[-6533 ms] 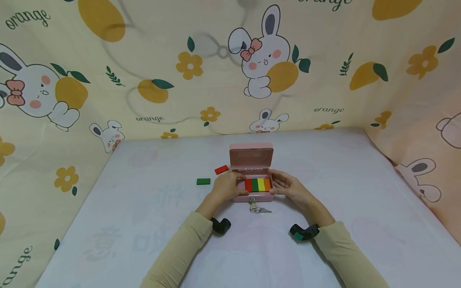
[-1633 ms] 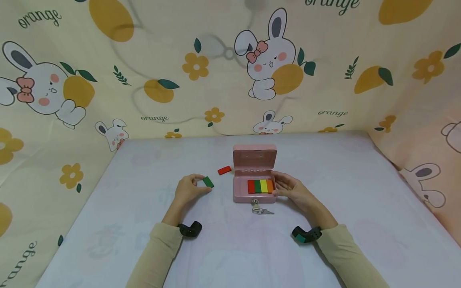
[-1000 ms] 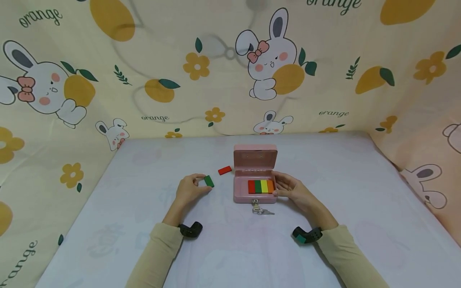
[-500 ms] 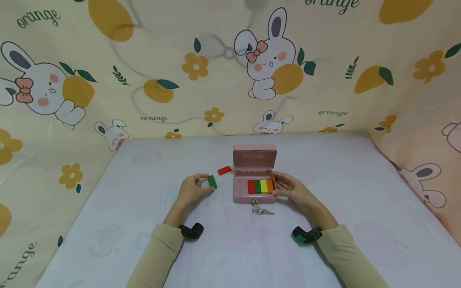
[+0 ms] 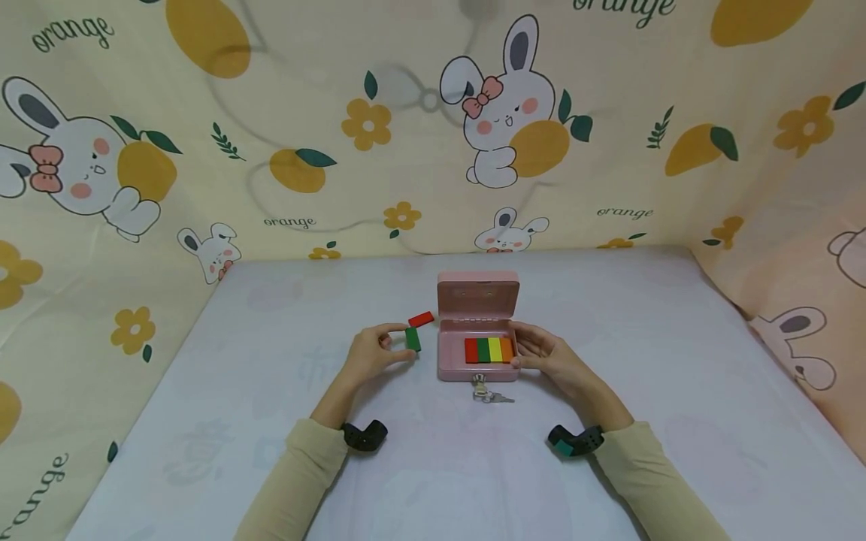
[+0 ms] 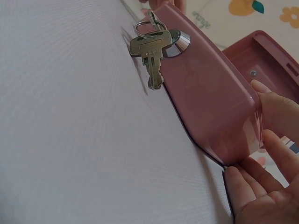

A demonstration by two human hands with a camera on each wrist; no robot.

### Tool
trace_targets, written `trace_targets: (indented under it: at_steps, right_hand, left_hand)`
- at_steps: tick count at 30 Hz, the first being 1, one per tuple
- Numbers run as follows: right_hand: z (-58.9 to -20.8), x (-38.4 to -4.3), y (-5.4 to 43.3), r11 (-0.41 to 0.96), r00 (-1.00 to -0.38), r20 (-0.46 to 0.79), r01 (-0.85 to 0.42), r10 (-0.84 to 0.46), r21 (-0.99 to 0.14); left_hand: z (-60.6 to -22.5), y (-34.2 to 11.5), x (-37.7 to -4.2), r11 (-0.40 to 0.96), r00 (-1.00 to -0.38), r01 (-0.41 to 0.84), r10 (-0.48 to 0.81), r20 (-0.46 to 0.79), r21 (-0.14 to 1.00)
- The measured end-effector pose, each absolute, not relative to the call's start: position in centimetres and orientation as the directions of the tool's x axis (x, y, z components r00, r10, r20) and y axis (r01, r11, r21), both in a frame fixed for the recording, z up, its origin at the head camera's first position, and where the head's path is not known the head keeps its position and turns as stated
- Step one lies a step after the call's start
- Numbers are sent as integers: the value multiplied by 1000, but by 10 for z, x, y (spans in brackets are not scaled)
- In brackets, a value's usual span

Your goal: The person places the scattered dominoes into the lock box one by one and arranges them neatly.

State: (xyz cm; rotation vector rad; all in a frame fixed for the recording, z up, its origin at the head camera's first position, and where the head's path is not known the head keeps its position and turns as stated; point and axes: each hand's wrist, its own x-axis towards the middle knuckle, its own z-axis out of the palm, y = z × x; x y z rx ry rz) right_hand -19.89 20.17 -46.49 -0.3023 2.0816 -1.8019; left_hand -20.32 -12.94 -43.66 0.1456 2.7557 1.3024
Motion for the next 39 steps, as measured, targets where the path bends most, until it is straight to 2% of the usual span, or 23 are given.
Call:
trace_targets:
  at_steps: [12,39]
  right_hand:
    - [-468,-200,202,130,-906,-128,81,-405,-988]
    - [-470,-200,203,144,-906,-121,68,-406,-987]
  left_hand:
    - [-429,-120,-202,639,-988,25,134,-79,769]
    - [-422,-94,-203,602,-972,146,235,0,785]
